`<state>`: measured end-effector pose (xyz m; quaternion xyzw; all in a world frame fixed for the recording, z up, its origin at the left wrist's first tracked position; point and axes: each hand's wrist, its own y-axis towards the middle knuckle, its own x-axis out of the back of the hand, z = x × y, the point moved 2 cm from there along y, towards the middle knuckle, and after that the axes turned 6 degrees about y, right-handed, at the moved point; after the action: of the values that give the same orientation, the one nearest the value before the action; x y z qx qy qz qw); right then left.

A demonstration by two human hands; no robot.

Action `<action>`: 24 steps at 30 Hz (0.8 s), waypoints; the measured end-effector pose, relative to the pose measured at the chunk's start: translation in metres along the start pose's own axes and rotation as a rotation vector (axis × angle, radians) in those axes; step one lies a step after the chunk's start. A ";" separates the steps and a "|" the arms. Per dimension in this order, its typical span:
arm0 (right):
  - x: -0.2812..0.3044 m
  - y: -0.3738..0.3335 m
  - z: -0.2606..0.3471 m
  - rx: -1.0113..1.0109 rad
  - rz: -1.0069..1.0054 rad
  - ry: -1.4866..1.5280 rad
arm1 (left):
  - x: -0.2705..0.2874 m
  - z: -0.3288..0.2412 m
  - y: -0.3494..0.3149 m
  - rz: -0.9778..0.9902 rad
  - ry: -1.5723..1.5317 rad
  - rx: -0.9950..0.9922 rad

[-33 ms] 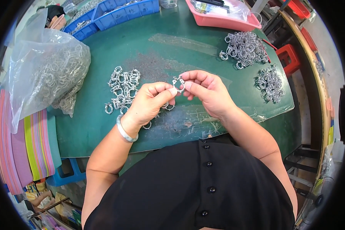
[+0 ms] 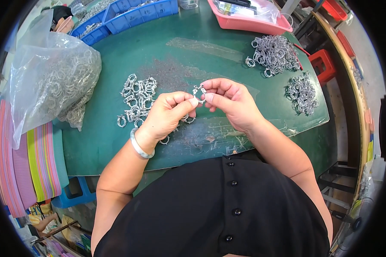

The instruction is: The person picks up metal rings and attaches them to existing chain segments by hand, repeating this process to build longer chains and placing finished segments into a pile.

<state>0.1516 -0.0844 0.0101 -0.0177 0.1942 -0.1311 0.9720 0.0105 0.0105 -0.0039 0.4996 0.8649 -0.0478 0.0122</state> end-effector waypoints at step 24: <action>0.005 -0.009 -0.001 0.736 0.014 -0.629 | -0.007 -0.006 0.000 -0.043 0.198 -0.219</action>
<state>0.1531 -0.0938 0.0078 0.2897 -0.1684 -0.1727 0.9262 0.0142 0.0053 0.0021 0.4788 0.8724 0.0961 -0.0198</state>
